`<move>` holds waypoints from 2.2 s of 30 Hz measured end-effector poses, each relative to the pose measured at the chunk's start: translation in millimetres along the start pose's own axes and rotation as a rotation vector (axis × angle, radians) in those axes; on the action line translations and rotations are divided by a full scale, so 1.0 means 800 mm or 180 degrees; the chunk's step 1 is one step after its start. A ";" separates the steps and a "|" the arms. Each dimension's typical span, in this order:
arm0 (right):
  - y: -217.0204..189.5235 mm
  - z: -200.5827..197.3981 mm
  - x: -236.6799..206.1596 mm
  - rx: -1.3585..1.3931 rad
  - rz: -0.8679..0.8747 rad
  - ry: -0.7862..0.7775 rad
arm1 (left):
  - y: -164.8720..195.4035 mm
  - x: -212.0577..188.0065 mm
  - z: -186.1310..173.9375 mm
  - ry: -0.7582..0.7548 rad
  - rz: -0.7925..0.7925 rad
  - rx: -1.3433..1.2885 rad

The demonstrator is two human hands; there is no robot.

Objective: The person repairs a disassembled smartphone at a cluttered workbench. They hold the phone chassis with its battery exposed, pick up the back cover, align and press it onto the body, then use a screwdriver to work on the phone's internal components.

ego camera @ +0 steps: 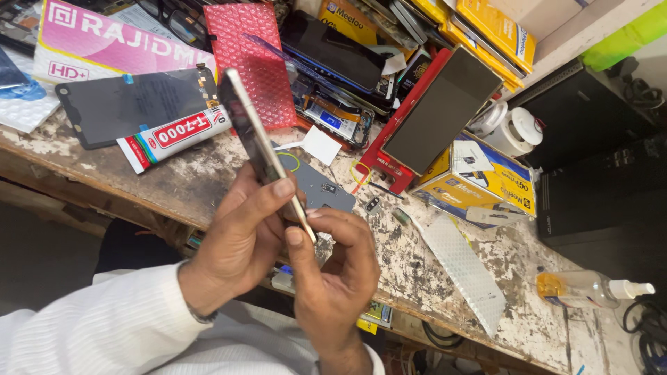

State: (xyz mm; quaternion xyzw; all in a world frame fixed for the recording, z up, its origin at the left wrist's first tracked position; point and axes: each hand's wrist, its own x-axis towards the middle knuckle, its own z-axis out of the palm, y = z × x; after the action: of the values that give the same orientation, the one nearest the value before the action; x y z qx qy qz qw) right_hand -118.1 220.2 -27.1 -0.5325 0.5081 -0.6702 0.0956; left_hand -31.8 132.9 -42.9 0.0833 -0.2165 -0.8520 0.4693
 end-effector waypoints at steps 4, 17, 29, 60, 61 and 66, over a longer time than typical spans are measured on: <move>0.005 -0.029 0.022 0.0387 0.0293 -0.0646 | 0.024 0.012 0.001 -0.0156 -0.0441 0.0550; -0.015 -0.090 0.107 -0.2001 -0.1939 -0.1922 | 0.066 0.023 0.011 -0.0268 -0.1805 0.1727; -0.038 -0.085 0.086 -0.1293 -0.0908 -0.1703 | 0.050 0.011 -0.018 -0.1273 -0.2309 0.1356; -0.048 -0.035 0.063 -0.1489 -0.0484 -0.0743 | 0.028 -0.018 0.010 -0.0881 0.1282 0.2561; -0.046 -0.033 0.063 -0.1516 -0.0534 -0.0749 | 0.028 -0.018 0.009 -0.0850 0.1218 0.2465; -0.044 -0.029 0.063 -0.1556 -0.0516 -0.0807 | 0.026 -0.016 0.002 -0.0756 0.1060 0.2214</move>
State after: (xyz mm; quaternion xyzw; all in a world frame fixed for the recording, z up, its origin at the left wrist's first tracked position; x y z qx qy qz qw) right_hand -143.8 216.2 33.5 -0.6582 0.5944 -0.4612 -0.0267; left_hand -9.6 134.0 -33.1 0.1019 -0.5552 -0.6439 0.5165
